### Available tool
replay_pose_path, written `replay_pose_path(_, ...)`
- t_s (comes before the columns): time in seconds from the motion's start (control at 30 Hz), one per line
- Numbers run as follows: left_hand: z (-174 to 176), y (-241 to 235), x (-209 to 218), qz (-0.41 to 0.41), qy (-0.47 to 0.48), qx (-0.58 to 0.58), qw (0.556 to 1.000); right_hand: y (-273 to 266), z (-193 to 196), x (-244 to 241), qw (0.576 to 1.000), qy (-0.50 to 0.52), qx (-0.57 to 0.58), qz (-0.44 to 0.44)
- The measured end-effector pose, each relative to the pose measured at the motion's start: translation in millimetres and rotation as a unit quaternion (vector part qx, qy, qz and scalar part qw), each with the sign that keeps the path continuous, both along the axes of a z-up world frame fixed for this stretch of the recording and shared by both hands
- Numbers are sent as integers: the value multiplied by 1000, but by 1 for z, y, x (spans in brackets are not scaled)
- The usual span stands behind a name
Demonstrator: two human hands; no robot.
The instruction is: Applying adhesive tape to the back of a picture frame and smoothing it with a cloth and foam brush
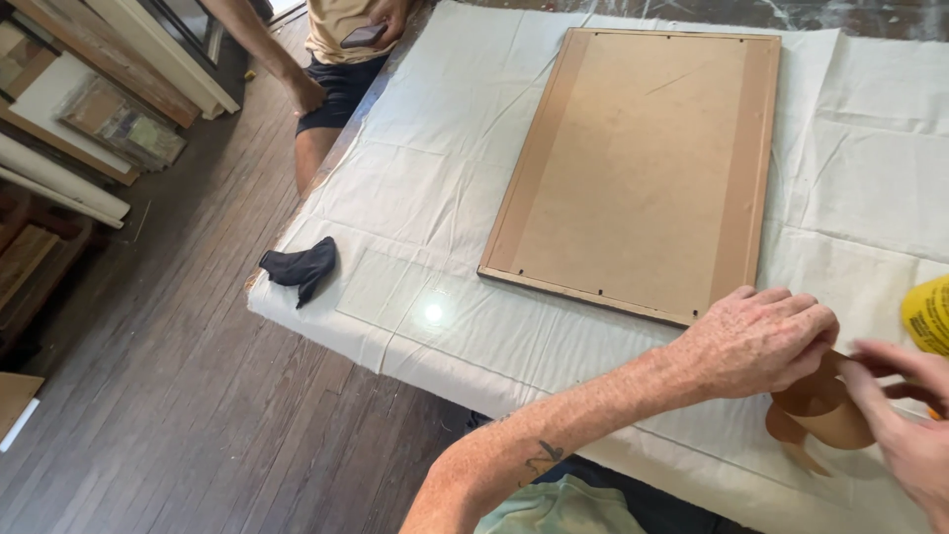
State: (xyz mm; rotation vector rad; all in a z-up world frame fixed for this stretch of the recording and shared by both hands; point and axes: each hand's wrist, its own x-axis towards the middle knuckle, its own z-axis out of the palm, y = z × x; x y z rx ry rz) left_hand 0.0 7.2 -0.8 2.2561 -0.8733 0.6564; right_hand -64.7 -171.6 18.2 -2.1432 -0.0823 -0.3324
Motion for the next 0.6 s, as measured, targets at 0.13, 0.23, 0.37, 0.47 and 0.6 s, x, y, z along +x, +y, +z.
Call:
replay_pose_path(0.13,11,-1,0,-8,37,1,999,7,-1,-2,1000,-14,-4,12)
replay_pose_path(0.23,8,-8,3,-4,-13,53,998,15,7,-7,999,-18,-33,-4)
replay_pose_path(0.37,8,-9,13,-14,13,110,994,22,22,-12,997,-56,-50,-4)
replay_pose_path(0.47,7,12,26,-8,50,169,984,17,18,-12,997,-45,-56,-18)
replay_pose_path(0.6,17,28,26,-70,90,68,991,25,25,-15,998,-28,-44,-41)
